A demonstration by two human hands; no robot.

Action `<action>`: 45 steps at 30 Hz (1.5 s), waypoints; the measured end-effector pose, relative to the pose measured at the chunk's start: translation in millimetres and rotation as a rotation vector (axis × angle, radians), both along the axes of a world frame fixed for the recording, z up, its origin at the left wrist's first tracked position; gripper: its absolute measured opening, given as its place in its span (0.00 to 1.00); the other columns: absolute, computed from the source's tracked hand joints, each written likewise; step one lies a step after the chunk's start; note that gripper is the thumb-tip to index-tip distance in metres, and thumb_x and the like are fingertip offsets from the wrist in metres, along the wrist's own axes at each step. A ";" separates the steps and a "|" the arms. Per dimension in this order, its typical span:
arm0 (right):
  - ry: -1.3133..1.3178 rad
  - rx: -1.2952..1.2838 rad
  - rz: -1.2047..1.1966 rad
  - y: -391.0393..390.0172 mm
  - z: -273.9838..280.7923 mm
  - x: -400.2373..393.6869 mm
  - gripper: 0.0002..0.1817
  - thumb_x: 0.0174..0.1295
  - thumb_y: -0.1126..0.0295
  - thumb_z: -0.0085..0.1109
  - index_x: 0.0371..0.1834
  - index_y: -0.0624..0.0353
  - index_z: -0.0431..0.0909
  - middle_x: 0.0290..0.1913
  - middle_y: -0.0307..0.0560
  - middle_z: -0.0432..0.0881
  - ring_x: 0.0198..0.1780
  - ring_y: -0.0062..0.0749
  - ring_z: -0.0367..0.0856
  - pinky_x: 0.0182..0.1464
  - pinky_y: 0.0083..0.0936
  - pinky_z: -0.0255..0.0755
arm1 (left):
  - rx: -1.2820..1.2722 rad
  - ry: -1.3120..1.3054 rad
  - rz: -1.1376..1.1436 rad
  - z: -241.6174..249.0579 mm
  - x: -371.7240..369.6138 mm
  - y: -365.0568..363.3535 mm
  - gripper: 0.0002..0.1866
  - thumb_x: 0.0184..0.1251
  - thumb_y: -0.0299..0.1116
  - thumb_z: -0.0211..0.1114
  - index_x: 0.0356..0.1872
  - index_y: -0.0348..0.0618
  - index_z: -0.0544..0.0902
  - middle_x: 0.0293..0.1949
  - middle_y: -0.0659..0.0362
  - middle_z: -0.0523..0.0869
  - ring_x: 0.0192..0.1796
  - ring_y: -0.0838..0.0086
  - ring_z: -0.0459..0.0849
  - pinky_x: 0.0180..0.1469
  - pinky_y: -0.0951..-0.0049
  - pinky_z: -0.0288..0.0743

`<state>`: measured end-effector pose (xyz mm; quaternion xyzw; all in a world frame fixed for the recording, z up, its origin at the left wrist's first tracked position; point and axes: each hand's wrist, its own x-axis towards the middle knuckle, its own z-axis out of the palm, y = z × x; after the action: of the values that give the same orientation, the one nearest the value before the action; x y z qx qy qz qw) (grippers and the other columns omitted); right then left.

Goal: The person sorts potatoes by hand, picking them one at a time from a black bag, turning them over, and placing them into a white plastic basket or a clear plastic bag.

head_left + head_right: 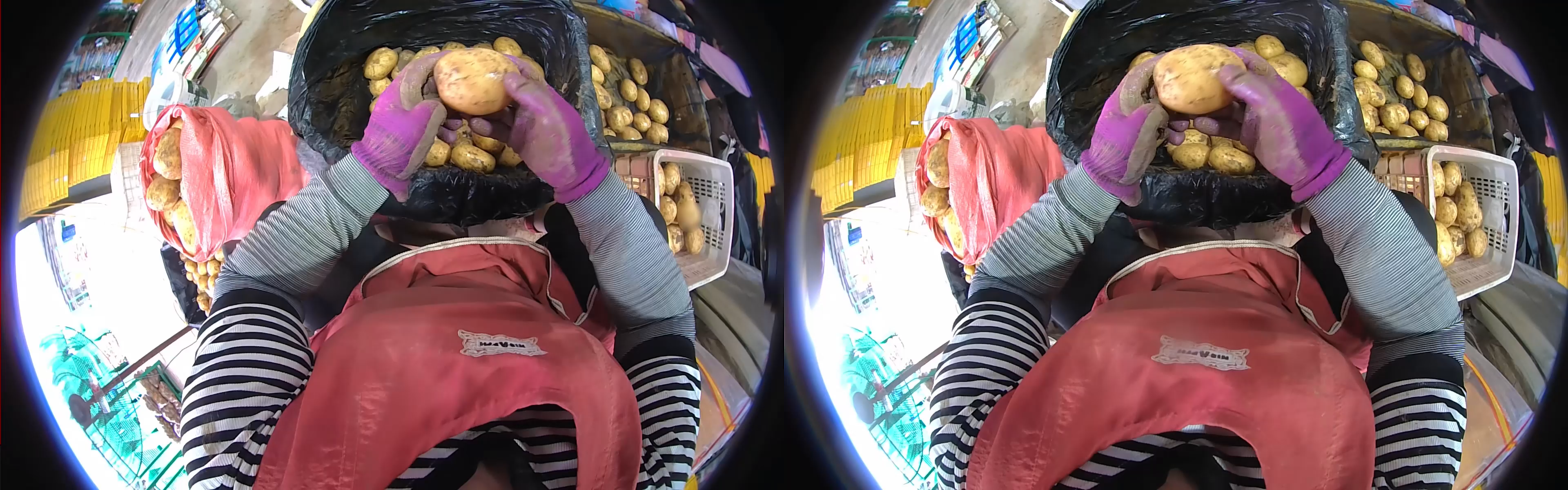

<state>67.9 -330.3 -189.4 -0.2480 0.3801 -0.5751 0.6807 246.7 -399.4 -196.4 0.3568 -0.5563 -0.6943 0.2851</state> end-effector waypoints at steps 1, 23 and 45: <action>-0.090 0.019 0.025 -1.4 -0.5 -7.0 0.26 0.73 0.57 0.49 0.69 0.58 0.62 0.63 0.51 0.71 0.62 0.37 0.75 0.58 0.33 0.78 | -0.031 -0.008 -0.008 3.1 -1.7 1.2 0.29 0.64 0.17 0.50 0.68 0.40 0.66 0.50 0.52 0.79 0.38 0.77 0.84 0.38 0.81 0.82; 0.166 -0.057 -0.212 18.2 -15.7 -83.6 0.26 0.72 0.63 0.49 0.69 0.64 0.60 0.66 0.59 0.68 0.66 0.47 0.72 0.63 0.41 0.76 | -0.345 -0.269 -0.501 -40.2 -51.1 -50.5 0.20 0.76 0.31 0.49 0.63 0.31 0.72 0.56 0.50 0.80 0.56 0.68 0.82 0.63 0.71 0.73; 0.188 0.040 -0.395 0.6 -17.0 -121.4 0.31 0.73 0.59 0.48 0.72 0.66 0.54 0.64 0.56 0.67 0.63 0.44 0.71 0.64 0.37 0.70 | 0.368 -0.041 -0.554 -76.3 -77.6 -72.9 0.35 0.53 0.31 0.56 0.69 0.43 0.67 0.66 0.48 0.72 0.70 0.61 0.68 0.64 0.61 0.72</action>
<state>-53.5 -329.7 -206.4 -0.2078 0.4945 -0.6641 0.5209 169.1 -472.4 -272.7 0.2516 -0.5029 -0.8269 0.0051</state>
